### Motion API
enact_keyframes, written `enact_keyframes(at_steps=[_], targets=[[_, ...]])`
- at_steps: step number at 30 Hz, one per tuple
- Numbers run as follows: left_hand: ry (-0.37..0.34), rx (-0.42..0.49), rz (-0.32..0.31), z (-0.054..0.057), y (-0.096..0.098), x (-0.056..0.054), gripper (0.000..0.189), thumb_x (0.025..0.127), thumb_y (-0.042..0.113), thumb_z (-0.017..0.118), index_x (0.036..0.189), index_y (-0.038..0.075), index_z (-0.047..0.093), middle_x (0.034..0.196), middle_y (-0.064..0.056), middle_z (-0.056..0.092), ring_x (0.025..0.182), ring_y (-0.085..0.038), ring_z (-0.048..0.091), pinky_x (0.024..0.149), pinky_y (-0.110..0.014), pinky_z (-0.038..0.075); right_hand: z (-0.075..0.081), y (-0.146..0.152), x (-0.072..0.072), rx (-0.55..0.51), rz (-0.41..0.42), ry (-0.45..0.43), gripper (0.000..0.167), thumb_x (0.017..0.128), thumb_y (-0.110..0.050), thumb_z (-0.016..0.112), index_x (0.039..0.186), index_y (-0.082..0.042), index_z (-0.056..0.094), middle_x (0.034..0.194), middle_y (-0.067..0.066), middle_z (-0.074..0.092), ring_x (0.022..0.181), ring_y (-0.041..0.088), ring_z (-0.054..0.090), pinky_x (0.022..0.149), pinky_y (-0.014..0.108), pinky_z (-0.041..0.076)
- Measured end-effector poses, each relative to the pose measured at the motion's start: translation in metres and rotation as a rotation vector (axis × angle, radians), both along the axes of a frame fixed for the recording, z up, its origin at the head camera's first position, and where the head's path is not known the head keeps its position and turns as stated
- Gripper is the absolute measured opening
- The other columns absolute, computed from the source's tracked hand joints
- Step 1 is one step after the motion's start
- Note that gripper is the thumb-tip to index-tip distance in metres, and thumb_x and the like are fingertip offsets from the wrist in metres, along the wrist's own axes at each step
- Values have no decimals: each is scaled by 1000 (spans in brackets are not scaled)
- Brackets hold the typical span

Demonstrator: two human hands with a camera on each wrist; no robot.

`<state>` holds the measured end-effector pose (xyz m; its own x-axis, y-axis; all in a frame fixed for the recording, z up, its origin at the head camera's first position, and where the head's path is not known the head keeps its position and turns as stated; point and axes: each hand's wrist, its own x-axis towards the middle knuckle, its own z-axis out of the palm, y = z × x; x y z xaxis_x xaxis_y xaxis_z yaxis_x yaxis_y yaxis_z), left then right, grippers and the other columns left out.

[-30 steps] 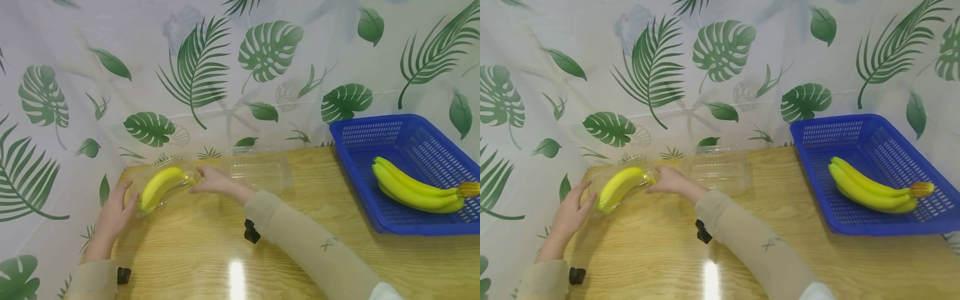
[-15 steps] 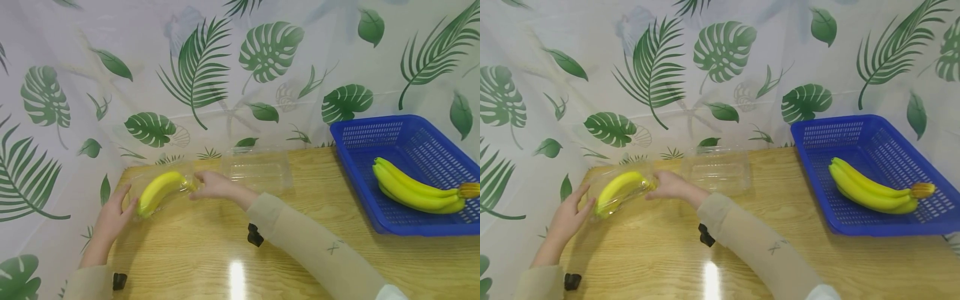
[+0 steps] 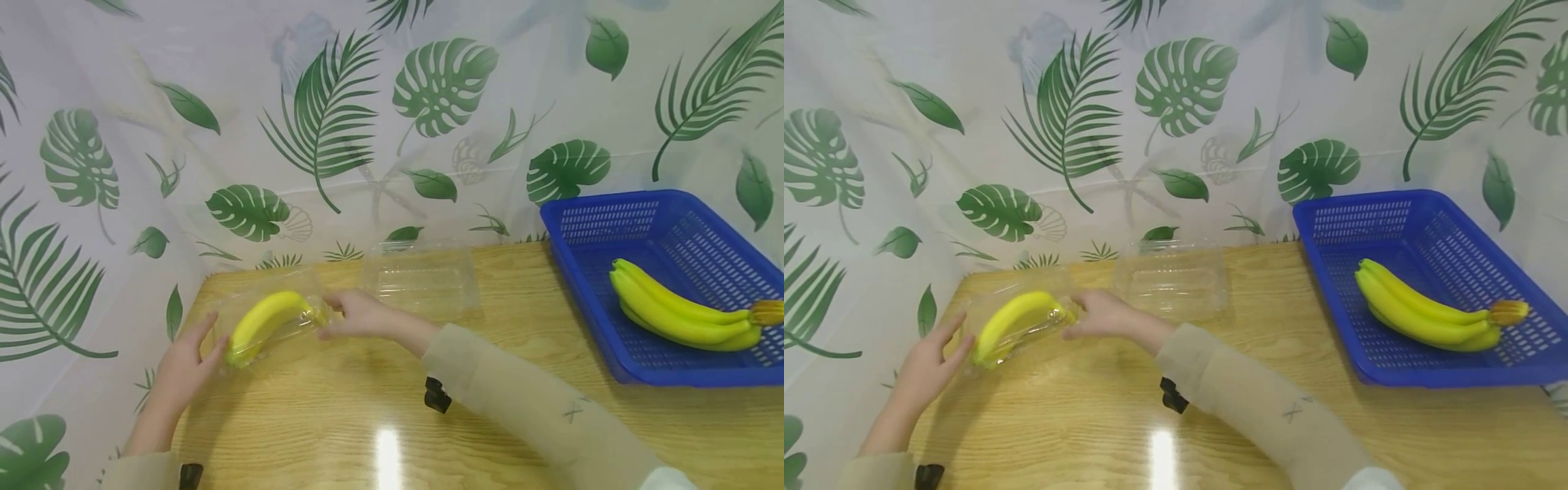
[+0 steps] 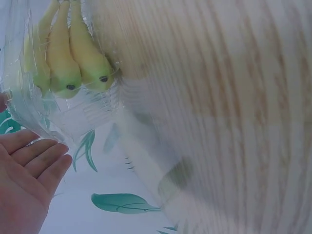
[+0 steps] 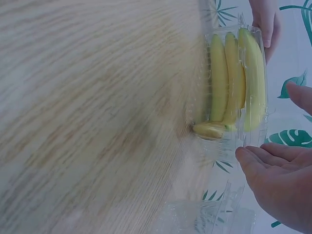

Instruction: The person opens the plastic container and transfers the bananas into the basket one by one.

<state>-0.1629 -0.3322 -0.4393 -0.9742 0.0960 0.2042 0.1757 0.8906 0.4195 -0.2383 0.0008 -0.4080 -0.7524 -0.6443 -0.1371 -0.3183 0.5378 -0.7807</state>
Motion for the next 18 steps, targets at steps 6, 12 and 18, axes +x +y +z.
enact_keyframes(at_steps=[6,12,18], targets=[[-17,-9,1,2,5,8,65,111,35,55,158,-8,40,160,-35,43,142,-60,45,118,-73,39,-3,8,7,1,25,7,78,99,-31,75,160,2,39,164,22,46,147,43,52,123,51,48],[17,-46,8,-2,8,17,64,110,35,57,157,-5,43,156,-33,49,136,-60,52,114,-72,44,-6,16,14,-40,47,6,79,98,-30,75,158,7,40,163,25,46,147,43,53,123,48,48],[28,-43,9,-1,14,27,63,109,35,59,156,-5,46,156,-32,50,132,-59,57,110,-71,48,-7,24,23,-95,50,-36,76,99,-24,75,157,10,40,163,28,44,149,43,50,124,45,46]])
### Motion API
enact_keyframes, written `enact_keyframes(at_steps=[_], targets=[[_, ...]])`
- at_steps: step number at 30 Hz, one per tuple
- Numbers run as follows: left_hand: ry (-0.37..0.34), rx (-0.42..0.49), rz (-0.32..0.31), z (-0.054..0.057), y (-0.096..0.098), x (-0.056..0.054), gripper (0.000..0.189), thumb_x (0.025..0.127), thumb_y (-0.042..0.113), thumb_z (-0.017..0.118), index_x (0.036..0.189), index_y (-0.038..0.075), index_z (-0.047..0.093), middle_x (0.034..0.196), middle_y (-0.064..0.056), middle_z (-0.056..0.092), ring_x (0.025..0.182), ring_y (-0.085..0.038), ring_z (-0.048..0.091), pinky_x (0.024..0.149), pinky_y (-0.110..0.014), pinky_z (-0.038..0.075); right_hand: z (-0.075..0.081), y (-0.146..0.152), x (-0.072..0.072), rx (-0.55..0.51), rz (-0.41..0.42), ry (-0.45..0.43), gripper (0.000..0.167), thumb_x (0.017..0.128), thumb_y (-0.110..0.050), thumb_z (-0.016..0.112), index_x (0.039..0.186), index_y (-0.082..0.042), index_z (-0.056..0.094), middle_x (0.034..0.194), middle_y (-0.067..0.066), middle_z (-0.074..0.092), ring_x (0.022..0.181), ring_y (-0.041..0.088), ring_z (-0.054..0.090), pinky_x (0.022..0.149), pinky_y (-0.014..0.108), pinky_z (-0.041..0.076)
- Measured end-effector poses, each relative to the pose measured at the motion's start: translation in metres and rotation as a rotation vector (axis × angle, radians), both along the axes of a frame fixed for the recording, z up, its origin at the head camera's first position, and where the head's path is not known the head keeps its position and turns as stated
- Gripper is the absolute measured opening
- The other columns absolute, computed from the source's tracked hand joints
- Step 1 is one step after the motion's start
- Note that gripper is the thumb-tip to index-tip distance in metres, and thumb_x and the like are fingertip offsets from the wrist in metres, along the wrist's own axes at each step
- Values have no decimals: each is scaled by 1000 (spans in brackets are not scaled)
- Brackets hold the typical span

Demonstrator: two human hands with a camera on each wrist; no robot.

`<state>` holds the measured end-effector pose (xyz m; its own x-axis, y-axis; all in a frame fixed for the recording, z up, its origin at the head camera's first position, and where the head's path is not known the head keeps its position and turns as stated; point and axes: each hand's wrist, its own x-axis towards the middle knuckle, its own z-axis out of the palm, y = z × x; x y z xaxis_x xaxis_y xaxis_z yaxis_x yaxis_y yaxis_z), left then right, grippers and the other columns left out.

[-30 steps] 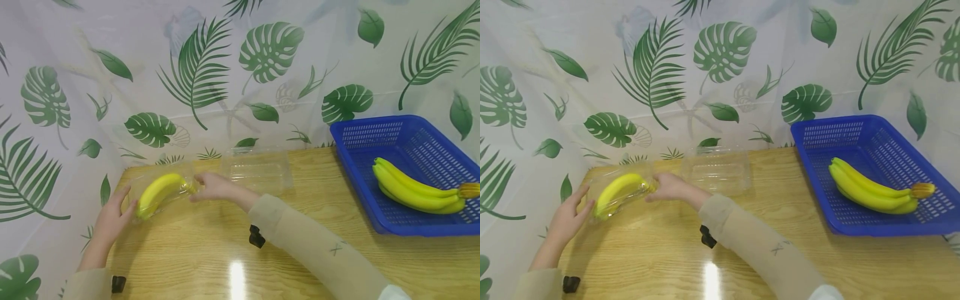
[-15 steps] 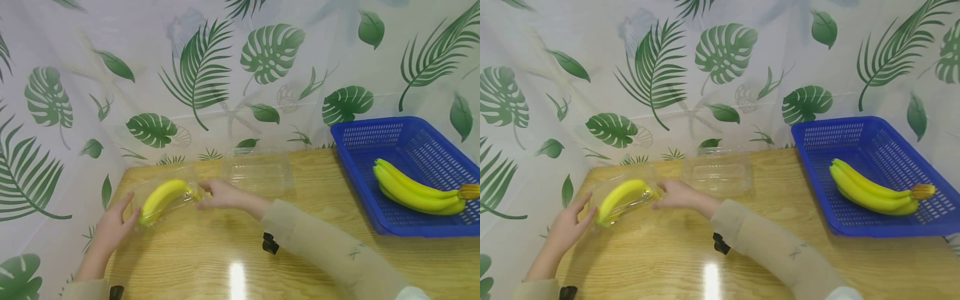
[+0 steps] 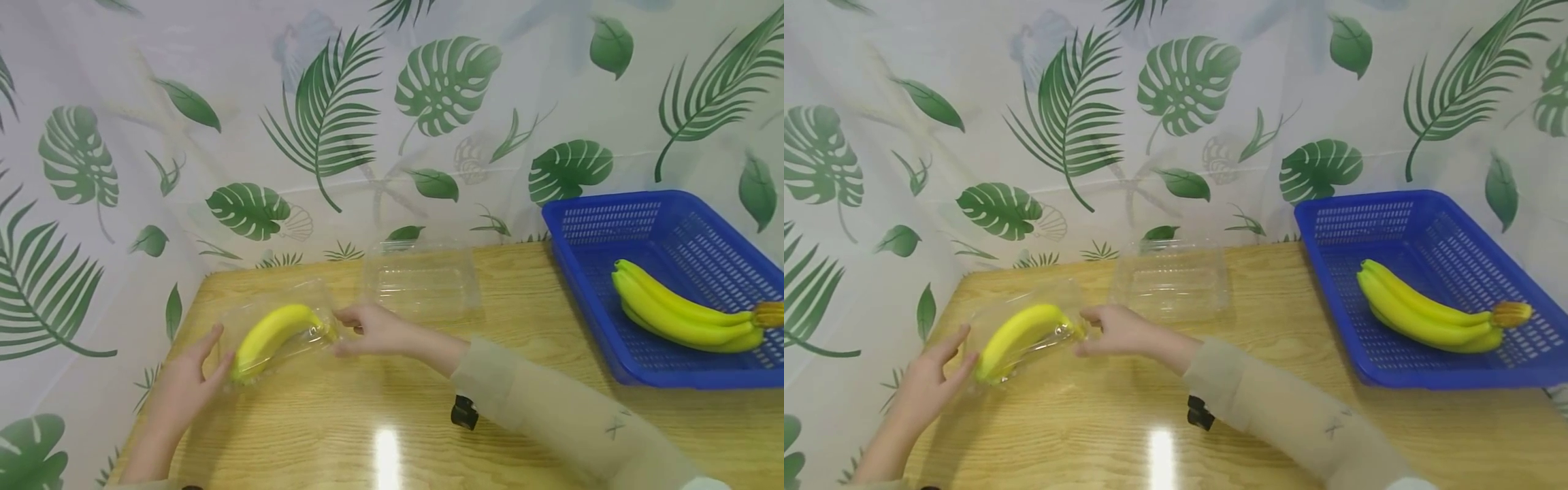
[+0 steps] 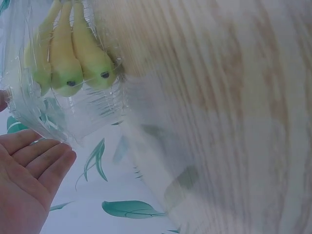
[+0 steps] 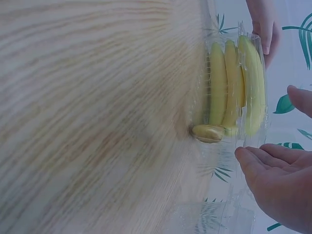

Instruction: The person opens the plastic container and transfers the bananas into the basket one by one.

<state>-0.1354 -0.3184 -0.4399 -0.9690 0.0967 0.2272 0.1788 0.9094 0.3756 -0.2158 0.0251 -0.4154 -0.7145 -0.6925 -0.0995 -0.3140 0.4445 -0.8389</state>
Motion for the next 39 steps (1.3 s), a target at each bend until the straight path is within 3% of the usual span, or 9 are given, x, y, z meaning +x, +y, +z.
enact_keyframes(at_steps=[6,11,19,30,39], targets=[[-2,8,-7,2,6,6,62,108,34,61,154,-6,48,155,-32,51,127,-59,60,107,-71,51,0,8,9,-9,-32,-54,75,98,-24,77,157,7,42,161,26,48,146,43,54,123,46,47],[19,13,-14,-1,10,13,59,106,29,65,152,-5,51,152,-30,56,116,-55,68,97,-68,58,-2,17,19,-37,-3,-53,73,99,-19,76,156,10,41,161,27,47,146,43,53,123,46,48],[-3,4,-33,0,16,22,61,103,24,69,154,-4,50,153,-29,54,129,-57,60,110,-69,50,-5,31,32,-71,17,-51,68,99,-13,74,154,12,43,160,30,47,146,44,53,123,46,47],[41,32,-104,0,24,24,60,98,19,75,150,-4,55,148,-29,59,125,-57,63,105,-69,53,-8,51,43,-112,9,-42,61,100,-13,73,149,13,49,155,29,53,141,42,58,119,44,51],[16,35,-131,2,32,25,61,99,21,75,151,-4,54,150,-28,59,127,-55,63,106,-67,53,-5,65,52,-119,32,-41,58,99,-10,73,146,14,52,152,30,56,139,44,59,115,40,55]])
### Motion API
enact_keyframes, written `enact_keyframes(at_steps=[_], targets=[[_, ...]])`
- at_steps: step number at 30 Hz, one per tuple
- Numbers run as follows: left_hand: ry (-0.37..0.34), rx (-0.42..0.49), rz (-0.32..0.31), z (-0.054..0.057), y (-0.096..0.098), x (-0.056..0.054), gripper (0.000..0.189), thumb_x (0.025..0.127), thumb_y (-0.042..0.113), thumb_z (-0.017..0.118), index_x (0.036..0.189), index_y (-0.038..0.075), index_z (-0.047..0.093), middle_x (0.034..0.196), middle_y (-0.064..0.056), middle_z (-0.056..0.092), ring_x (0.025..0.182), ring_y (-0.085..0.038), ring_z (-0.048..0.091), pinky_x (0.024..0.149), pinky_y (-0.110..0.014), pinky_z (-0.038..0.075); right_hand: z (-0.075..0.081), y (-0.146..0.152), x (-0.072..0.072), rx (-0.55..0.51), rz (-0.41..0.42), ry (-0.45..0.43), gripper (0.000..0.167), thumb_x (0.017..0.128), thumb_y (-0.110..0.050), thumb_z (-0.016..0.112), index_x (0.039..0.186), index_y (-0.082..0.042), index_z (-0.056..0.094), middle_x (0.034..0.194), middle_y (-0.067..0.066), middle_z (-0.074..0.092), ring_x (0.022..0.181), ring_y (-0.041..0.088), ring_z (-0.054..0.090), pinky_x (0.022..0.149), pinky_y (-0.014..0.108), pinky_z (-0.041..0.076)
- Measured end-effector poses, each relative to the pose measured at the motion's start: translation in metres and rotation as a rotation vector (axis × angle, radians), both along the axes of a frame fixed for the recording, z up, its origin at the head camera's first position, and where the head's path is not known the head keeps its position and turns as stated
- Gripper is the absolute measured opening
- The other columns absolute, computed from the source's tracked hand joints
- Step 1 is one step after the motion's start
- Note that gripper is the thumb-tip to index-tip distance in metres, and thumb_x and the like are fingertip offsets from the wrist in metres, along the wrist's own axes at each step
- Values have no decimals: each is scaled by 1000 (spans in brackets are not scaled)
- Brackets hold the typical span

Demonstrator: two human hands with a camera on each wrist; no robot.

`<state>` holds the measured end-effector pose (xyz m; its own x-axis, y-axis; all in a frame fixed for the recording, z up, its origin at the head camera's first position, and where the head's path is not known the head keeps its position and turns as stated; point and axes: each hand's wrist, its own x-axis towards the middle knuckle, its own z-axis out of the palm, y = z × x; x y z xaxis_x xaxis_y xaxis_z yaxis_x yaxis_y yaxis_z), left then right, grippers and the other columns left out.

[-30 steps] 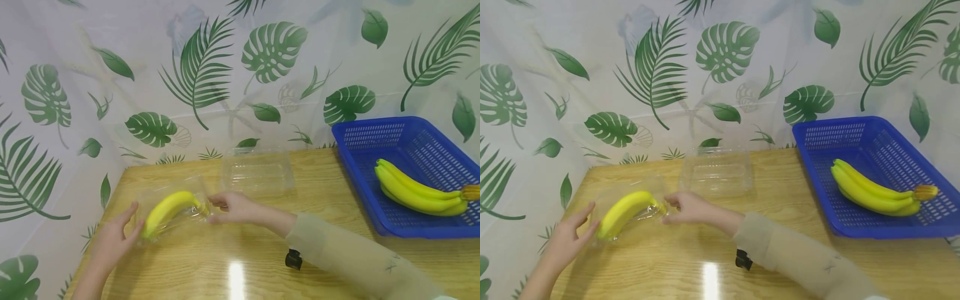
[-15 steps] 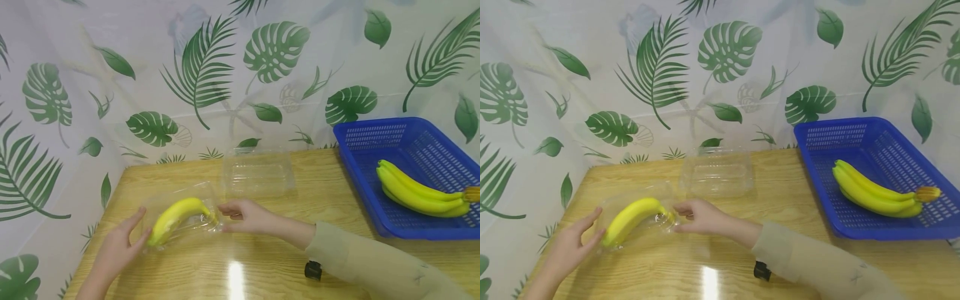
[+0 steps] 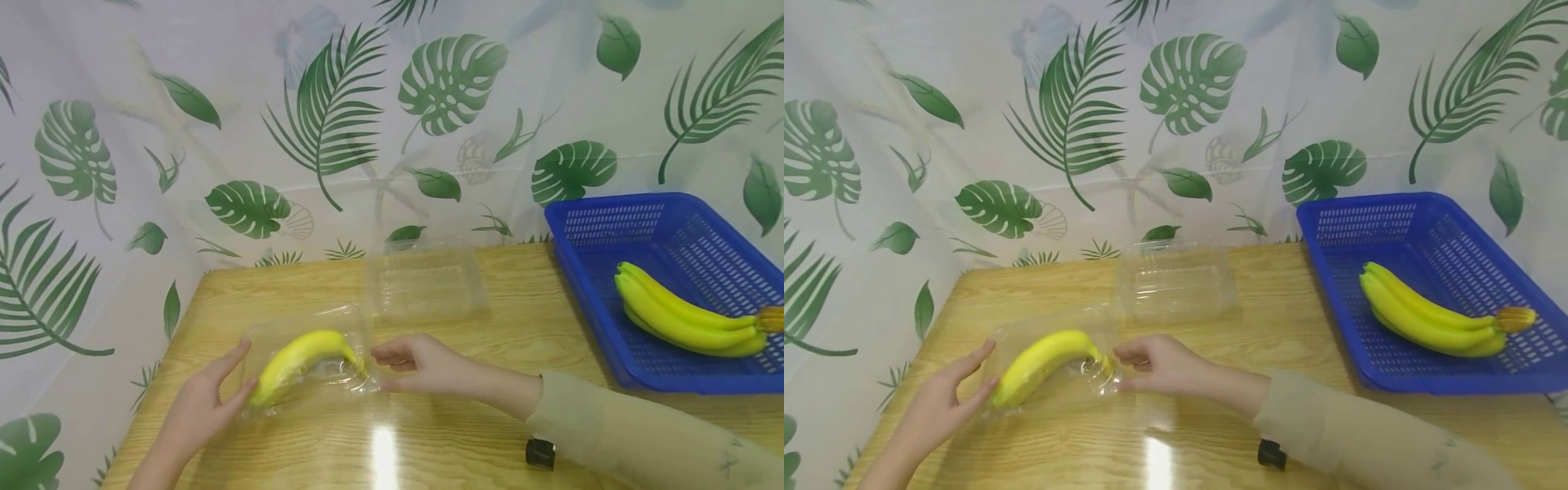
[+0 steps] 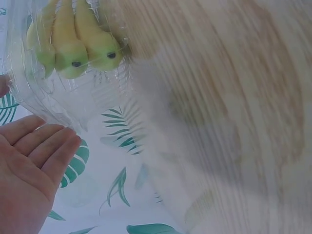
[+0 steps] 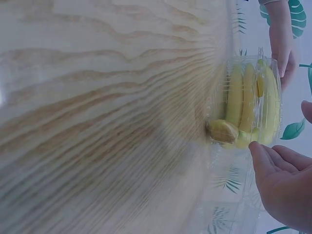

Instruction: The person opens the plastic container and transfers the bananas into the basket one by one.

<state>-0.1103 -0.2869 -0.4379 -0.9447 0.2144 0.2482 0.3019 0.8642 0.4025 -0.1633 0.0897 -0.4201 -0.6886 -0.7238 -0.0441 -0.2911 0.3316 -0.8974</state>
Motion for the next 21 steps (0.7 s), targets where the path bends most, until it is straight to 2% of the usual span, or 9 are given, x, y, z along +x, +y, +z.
enact_keyframes(at_steps=[3,9,16,21], targets=[[13,0,-2,0,1,2,61,98,20,76,150,-4,55,148,-28,60,126,-54,64,105,-67,54,0,1,3,1,4,-3,58,99,-10,73,147,14,51,152,30,56,139,43,60,114,39,55],[30,8,-14,-2,-2,9,61,96,18,78,149,-4,56,147,-27,62,124,-53,66,103,-67,54,-3,1,12,-22,-2,-55,57,100,-10,72,148,13,50,152,30,56,139,45,59,116,46,53],[-6,17,-17,-2,0,15,62,96,19,78,151,-1,55,149,-24,62,124,-52,66,103,-66,55,-3,7,21,-46,4,-53,57,100,-11,73,147,14,52,151,30,58,137,45,61,114,41,55],[24,10,-41,-2,7,15,62,94,17,80,150,0,57,148,-23,63,123,-50,68,103,-64,55,-1,16,28,-62,8,-62,55,101,-12,72,146,14,52,150,30,58,136,45,62,113,42,56]])
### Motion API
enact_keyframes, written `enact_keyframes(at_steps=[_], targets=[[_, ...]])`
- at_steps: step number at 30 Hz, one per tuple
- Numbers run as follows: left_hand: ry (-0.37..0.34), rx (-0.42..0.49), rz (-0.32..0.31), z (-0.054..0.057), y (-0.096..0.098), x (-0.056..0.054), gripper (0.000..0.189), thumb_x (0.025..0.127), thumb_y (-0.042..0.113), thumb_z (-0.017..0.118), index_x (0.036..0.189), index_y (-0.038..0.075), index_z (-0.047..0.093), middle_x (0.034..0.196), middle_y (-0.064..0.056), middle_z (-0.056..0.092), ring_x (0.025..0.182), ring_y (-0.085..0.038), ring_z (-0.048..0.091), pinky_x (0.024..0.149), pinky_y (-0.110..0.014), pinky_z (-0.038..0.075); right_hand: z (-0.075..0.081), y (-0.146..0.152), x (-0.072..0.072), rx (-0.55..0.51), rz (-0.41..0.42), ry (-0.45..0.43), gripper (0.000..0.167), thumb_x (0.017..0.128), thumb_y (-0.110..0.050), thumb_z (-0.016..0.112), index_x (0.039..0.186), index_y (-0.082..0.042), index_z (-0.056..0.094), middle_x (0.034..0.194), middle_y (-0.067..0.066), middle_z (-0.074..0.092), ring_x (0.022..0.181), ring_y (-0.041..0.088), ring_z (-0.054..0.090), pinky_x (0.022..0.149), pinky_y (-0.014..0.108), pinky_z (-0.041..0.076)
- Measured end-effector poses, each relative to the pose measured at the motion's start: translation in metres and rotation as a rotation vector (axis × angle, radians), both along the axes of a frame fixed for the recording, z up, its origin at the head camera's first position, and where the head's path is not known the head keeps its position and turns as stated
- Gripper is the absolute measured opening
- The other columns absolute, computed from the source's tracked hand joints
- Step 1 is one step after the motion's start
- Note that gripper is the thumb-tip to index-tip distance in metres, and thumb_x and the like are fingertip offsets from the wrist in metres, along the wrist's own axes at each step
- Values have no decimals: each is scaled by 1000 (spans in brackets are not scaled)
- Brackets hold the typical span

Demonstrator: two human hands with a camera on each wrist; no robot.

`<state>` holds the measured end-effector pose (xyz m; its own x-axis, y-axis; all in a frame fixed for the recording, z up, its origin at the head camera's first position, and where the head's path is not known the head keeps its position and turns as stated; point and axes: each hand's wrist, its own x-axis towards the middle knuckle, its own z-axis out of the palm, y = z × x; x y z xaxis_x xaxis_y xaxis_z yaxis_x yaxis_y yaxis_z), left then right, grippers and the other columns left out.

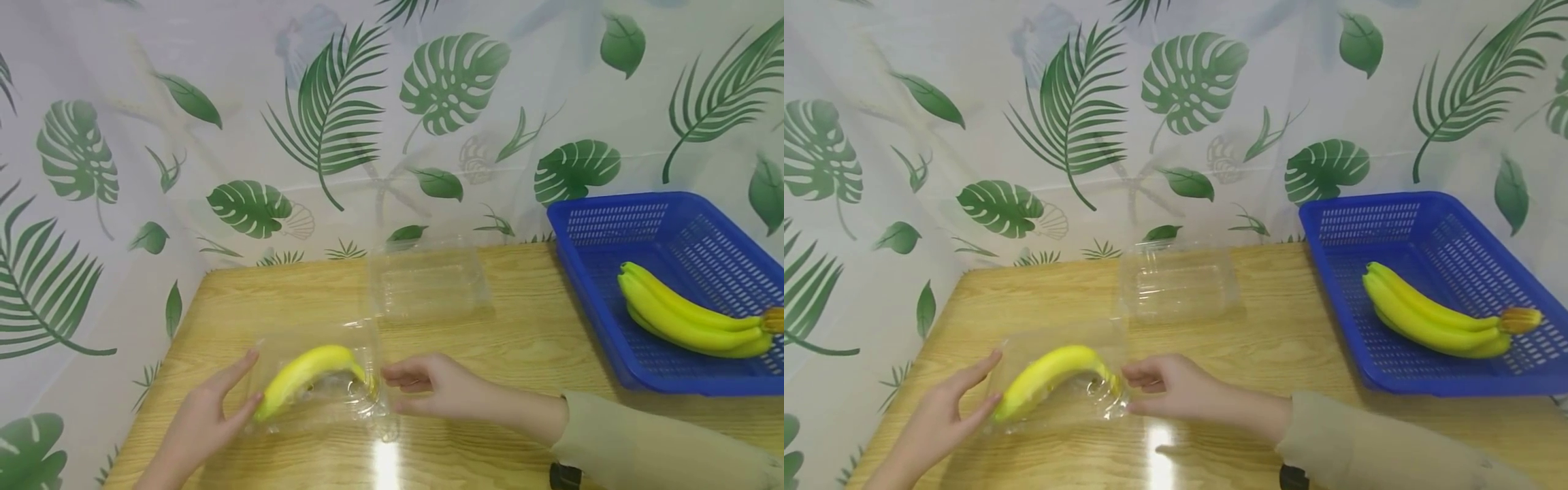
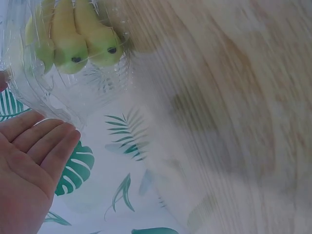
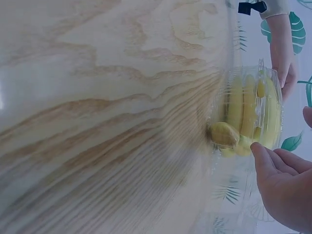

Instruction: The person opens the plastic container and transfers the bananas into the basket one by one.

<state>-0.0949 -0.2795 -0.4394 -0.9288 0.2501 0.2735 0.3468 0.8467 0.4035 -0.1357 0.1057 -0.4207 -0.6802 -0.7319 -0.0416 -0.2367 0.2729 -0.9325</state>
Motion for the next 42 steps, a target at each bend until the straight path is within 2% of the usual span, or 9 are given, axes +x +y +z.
enact_keyframes(at_steps=[9,18,24,32,40,42], targets=[[-2,-27,-51,3,19,-2,63,96,22,78,152,2,55,150,-20,62,126,-46,68,106,-61,56,7,24,6,-6,-8,-16,52,102,-13,71,143,14,55,146,30,62,133,45,64,111,41,58],[-11,-40,-96,3,37,-7,68,97,28,77,155,3,52,154,-19,59,131,-44,66,109,-60,55,2,47,2,5,-45,28,51,102,-14,71,143,13,56,145,30,62,131,45,65,108,41,60],[-25,-45,-143,1,49,-11,71,98,30,75,157,2,48,157,-19,54,135,-44,63,112,-59,53,0,60,5,11,-65,112,53,101,-16,72,141,15,56,142,32,63,127,47,66,106,45,60],[-87,-59,-207,-5,71,-17,87,98,40,74,165,3,33,170,-17,35,147,-45,51,120,-62,44,-3,84,10,94,-146,235,56,99,-20,77,141,11,59,138,27,68,124,43,69,104,44,62],[-101,-135,-251,-9,96,-26,99,97,46,74,167,0,22,175,-18,21,155,-40,39,126,-54,36,-8,103,15,182,-210,403,56,94,-18,82,140,7,62,139,23,69,123,41,69,102,43,63],[-101,-150,-256,-9,102,-27,99,97,47,73,167,0,20,175,-18,20,156,-40,39,127,-54,36,-8,108,16,200,-223,414,57,94,-18,82,141,6,62,140,22,69,123,41,70,101,43,63]])
